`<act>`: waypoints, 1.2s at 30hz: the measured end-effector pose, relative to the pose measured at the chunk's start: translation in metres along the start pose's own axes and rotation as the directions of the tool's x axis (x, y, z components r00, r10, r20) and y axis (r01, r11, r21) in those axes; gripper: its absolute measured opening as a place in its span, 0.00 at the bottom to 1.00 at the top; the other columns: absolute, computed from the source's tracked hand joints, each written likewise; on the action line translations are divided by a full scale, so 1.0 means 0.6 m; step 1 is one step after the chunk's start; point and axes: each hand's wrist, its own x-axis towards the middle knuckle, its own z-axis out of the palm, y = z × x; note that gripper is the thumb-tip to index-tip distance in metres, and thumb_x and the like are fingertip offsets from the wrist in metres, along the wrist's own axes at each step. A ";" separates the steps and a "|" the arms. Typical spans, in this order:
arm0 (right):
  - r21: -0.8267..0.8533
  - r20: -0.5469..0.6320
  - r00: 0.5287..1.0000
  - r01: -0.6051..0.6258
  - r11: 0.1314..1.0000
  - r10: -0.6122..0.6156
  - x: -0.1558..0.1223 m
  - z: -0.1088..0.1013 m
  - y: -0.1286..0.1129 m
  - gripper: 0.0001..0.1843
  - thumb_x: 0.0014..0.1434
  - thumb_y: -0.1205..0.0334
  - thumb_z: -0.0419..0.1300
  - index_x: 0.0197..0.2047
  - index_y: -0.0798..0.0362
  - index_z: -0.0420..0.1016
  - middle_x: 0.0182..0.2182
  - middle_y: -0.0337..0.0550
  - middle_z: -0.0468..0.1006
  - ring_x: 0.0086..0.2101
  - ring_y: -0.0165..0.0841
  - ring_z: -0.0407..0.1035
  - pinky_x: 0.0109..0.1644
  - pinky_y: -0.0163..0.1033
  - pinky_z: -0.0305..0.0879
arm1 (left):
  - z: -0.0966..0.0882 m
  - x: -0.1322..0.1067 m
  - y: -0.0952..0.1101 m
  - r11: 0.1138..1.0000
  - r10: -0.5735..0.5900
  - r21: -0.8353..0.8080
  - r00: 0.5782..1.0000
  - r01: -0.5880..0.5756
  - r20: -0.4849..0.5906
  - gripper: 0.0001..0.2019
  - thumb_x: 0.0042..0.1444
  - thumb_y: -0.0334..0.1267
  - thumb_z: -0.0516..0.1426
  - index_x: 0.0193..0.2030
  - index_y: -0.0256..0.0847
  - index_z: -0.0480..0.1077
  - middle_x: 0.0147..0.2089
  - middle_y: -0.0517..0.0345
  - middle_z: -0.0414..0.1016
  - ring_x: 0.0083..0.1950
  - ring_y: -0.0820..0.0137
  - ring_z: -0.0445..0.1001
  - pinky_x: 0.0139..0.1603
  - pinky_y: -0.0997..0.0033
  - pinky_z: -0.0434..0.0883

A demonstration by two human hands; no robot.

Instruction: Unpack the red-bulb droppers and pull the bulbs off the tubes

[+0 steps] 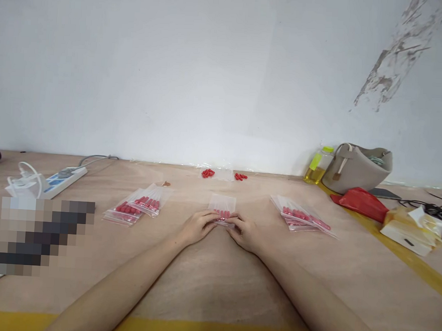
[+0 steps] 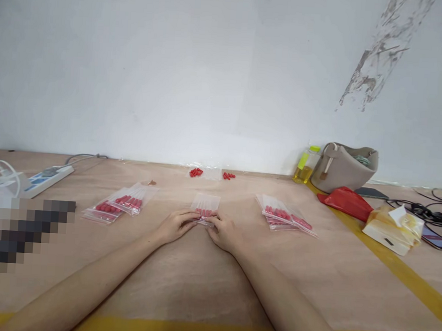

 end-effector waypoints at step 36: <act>-0.084 -0.019 0.986 -0.164 0.983 0.163 0.027 0.009 -0.029 0.08 0.54 0.58 0.59 0.27 0.51 0.73 0.27 0.37 0.75 0.31 0.28 0.67 0.41 0.37 0.49 | -0.010 0.004 0.018 0.994 -0.099 -0.047 0.994 0.101 0.040 0.08 0.57 0.36 0.51 0.33 0.40 0.72 0.35 0.57 0.74 0.38 0.72 0.71 0.42 0.71 0.68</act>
